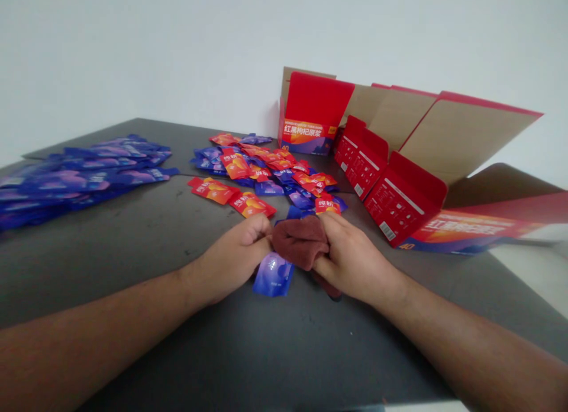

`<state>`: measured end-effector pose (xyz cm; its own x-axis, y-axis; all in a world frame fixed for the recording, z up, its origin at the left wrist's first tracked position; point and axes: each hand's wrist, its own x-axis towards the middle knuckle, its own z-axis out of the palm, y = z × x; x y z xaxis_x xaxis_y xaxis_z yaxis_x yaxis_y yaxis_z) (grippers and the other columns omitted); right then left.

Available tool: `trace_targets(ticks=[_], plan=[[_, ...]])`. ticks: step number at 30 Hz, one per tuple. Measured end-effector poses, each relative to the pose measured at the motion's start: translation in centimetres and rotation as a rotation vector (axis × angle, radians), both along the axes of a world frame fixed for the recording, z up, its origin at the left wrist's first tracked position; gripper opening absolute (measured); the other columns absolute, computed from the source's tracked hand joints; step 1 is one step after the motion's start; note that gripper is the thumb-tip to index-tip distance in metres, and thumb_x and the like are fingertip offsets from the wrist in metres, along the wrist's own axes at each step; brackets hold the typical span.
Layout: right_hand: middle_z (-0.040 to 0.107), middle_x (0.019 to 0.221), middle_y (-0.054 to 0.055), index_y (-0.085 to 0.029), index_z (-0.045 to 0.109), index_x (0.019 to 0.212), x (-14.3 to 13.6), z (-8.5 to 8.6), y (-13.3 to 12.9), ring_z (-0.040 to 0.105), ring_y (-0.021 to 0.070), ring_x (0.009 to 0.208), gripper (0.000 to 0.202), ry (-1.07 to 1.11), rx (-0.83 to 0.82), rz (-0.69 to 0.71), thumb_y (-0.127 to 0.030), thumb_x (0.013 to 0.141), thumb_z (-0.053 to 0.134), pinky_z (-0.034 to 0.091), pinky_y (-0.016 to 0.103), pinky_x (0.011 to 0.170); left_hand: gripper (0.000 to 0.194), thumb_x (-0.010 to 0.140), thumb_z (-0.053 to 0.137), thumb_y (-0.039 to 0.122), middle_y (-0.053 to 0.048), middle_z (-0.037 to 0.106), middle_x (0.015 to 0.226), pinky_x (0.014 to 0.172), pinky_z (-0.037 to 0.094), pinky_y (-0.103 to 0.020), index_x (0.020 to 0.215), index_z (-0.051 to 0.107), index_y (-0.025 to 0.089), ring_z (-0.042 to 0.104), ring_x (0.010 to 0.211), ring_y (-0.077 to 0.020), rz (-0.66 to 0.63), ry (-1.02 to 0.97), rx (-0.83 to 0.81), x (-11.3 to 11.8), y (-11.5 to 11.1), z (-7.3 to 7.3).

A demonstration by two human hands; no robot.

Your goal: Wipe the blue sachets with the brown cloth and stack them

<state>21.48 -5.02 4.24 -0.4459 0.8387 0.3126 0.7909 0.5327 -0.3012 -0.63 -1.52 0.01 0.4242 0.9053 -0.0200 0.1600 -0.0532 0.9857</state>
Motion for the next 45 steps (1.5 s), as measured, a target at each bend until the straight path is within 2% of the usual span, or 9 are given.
trace_targets(ticks=[6, 12, 17, 21, 24, 28, 31, 38, 45], plan=[[0.058, 0.099, 0.004, -0.021, 0.051, 0.098, -0.2, 0.0, -0.4, 0.057, 0.0209, 0.091, 0.023, -0.038, -0.067, 0.176, -0.013, 0.078, 0.060, 0.048, 0.033, 0.079, 0.024, 0.092, 0.062, 0.039, 0.001, 0.059, 0.079, 0.059, 0.042, -0.023, 0.084, 0.053, 0.019, 0.052, 0.069, -0.0123, -0.007, 0.001, 0.047, -0.1, 0.1, 0.0], [0.057, 0.092, 0.004, -0.021, 0.050, 0.092, 0.0, -0.2, 0.1, 0.056, 0.0215, 0.087, 0.017, 0.022, 0.006, 0.009, -0.015, 0.079, 0.059, 0.047, 0.034, 0.076, 0.022, 0.092, 0.061, 0.040, 0.002, 0.059, 0.077, 0.057, 0.040, -0.023, 0.090, 0.056, 0.019, 0.049, 0.063, -0.0111, -0.015, 0.002, -0.006, 0.0, 0.0, -0.1], [0.061, 0.099, 0.005, -0.021, 0.054, 0.100, -0.5, -0.2, -0.7, 0.059, 0.0214, 0.092, 0.023, -0.024, -0.047, 0.220, -0.014, 0.079, 0.062, 0.049, 0.032, 0.079, 0.023, 0.093, 0.060, 0.039, 0.001, 0.058, 0.080, 0.060, 0.043, -0.023, 0.084, 0.053, 0.018, 0.051, 0.070, -0.0124, -0.006, 0.039, 0.059, -0.1, 0.1, 0.2], [0.066, 0.099, 0.007, -0.019, 0.061, 0.103, 0.3, -0.2, 0.2, 0.063, 0.0248, 0.092, 0.023, 0.114, 0.011, -0.030, -0.018, 0.080, 0.064, 0.051, 0.036, 0.079, 0.022, 0.094, 0.058, 0.040, 0.003, 0.054, 0.072, 0.053, 0.038, -0.021, 0.087, 0.053, 0.019, 0.046, 0.061, -0.0103, -0.026, 0.050, 0.027, -0.3, 0.0, 0.1], [0.071, 0.110, 0.006, -0.023, 0.063, 0.123, 1.4, 0.0, 1.7, 0.067, 0.0259, 0.101, 0.036, 0.369, -0.051, -0.129, -0.025, 0.087, 0.066, 0.052, 0.038, 0.087, 0.024, 0.095, 0.058, 0.040, 0.005, 0.052, 0.068, 0.051, 0.036, -0.019, 0.085, 0.052, 0.019, 0.043, 0.056, -0.0084, -0.031, 0.039, 0.012, -0.3, -0.2, -0.2], [0.074, 0.107, 0.007, -0.021, 0.065, 0.114, 2.3, 0.1, 2.9, 0.070, 0.0250, 0.097, 0.036, 0.795, -0.200, -0.103, -0.047, 0.089, 0.069, 0.056, 0.039, 0.085, 0.021, 0.095, 0.059, 0.037, 0.004, 0.055, 0.067, 0.049, 0.040, -0.018, 0.086, 0.051, 0.019, 0.048, 0.054, -0.0085, -0.018, -0.140, -0.155, 0.2, -0.4, 0.1], [0.075, 0.105, 0.007, -0.022, 0.066, 0.112, 2.5, 0.0, 2.6, 0.070, 0.0252, 0.099, 0.044, 0.951, -0.324, -0.022, -0.057, 0.086, 0.072, 0.057, 0.040, 0.087, 0.013, 0.097, 0.054, 0.032, 0.001, 0.058, 0.070, 0.051, 0.051, -0.024, 0.092, 0.052, 0.020, 0.058, 0.057, -0.0133, -0.008, -0.264, -0.380, 0.4, -0.4, 1.2], [0.074, 0.101, 0.005, -0.019, 0.069, 0.109, 1.8, 0.0, 0.9, 0.069, 0.0222, 0.097, 0.042, 0.910, -0.617, 0.245, -0.050, 0.082, 0.079, 0.056, 0.035, 0.087, 0.024, 0.099, 0.049, 0.042, 0.003, 0.050, 0.060, 0.044, 0.059, -0.031, 0.092, 0.054, 0.020, 0.054, 0.051, -0.0138, -0.338, -0.491, -0.766, -0.5, -0.5, 2.5], [0.074, 0.089, 0.002, -0.018, 0.074, 0.098, -1.0, 1.8, -0.5, 0.069, 0.0162, 0.079, 0.030, 0.834, -0.780, 0.400, -0.044, 0.083, 0.080, 0.057, 0.025, 0.070, 0.037, 0.089, 0.064, 0.053, 0.002, 0.048, 0.060, 0.042, 0.056, -0.026, 0.083, 0.059, 0.017, 0.053, 0.049, -0.0113, -0.427, -0.375, -0.807, -0.5, -1.1, 2.1]])
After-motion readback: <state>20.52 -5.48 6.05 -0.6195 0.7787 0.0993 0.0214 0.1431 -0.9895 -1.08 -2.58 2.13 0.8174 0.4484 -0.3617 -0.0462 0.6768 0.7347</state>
